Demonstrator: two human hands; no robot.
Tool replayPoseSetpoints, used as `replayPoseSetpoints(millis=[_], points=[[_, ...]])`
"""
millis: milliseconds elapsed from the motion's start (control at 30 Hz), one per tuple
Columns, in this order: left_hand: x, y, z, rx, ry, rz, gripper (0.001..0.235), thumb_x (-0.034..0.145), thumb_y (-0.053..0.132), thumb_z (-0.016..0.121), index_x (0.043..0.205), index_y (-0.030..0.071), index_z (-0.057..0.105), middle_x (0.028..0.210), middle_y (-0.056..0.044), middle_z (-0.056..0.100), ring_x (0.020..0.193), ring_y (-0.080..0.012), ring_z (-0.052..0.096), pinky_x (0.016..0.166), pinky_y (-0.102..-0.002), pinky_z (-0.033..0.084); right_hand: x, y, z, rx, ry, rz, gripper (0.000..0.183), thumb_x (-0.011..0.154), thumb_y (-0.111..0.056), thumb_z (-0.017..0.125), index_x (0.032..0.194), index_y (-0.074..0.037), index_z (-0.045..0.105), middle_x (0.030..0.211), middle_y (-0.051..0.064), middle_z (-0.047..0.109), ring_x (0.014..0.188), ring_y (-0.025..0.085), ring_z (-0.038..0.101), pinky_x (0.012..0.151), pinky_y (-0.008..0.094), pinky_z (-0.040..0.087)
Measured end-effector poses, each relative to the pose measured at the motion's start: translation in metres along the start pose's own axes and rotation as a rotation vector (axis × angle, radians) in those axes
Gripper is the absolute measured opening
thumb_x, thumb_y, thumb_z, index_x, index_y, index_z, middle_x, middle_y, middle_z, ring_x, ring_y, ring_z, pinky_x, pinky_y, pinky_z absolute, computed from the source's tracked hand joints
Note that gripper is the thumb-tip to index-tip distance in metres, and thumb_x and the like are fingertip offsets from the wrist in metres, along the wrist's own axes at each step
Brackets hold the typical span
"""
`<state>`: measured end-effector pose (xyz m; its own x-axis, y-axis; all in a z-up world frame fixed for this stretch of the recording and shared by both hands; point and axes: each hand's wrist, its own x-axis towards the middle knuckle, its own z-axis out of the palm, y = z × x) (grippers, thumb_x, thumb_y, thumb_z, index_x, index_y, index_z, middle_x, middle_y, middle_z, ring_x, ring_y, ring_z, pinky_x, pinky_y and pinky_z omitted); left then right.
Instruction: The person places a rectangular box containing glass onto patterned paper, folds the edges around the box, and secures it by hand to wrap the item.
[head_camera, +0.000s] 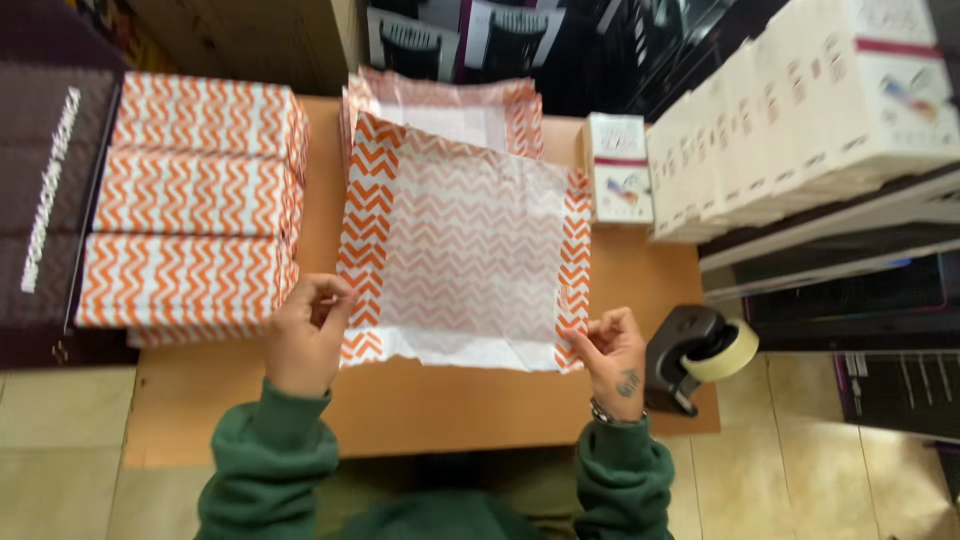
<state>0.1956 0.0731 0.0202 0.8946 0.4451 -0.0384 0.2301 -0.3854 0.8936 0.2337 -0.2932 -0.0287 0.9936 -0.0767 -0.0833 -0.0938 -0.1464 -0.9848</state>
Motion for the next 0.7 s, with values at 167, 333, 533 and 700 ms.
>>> replayPoseSetpoints(millis=[167, 333, 533, 700], points=[[0.1, -0.02, 0.043, 0.161, -0.098, 0.138, 0.062, 0.082, 0.022, 0.078, 0.14, 0.004, 0.065, 0.126, -0.024, 0.067, 0.116, -0.0469, 0.064, 0.1, -0.053, 0.049, 0.111, -0.011, 0.042, -0.247, -0.056, -0.063, 0.026, 0.09, -0.015, 0.08, 0.116, -0.016, 0.077, 0.089, 0.01, 0.076, 0.061, 0.015, 0.065, 0.057, 0.03, 0.058], [0.148, -0.094, 0.1, 0.836, -0.049, -0.139, 0.075, 0.061, 0.065, 0.078, 0.131, 0.042, 0.068, 0.144, 0.004, 0.046, 0.13, -0.0313, 0.043, 0.111, -0.05, 0.034, 0.208, 0.068, 0.062, -0.983, -0.2, -0.068, 0.034, 0.084, -0.043, 0.08, 0.118, -0.044, 0.076, 0.118, 0.007, 0.061, 0.106, 0.033, 0.071, 0.092, 0.044, 0.06], [0.123, -0.059, 0.107, 0.543, 0.201, 0.222, 0.081, 0.077, 0.025, 0.071, 0.154, 0.023, 0.046, 0.159, -0.011, 0.033, 0.15, -0.0419, 0.029, 0.122, -0.058, 0.023, 0.204, 0.046, 0.065, -0.953, -0.07, -0.179, 0.027, 0.086, -0.053, 0.078, 0.113, -0.048, 0.075, 0.106, -0.003, 0.059, 0.091, 0.021, 0.07, 0.081, 0.031, 0.059], [0.021, 0.022, 0.088, -0.05, 0.403, 0.35, 0.041, 0.094, 0.025, 0.061, 0.13, 0.005, 0.061, 0.124, -0.018, 0.065, 0.118, -0.0388, 0.06, 0.108, -0.048, 0.043, 0.152, -0.066, 0.139, -0.68, -0.19, -0.416, 0.029, 0.089, -0.042, 0.077, 0.114, -0.027, 0.073, 0.098, 0.001, 0.062, 0.081, 0.019, 0.064, 0.077, 0.032, 0.055]])
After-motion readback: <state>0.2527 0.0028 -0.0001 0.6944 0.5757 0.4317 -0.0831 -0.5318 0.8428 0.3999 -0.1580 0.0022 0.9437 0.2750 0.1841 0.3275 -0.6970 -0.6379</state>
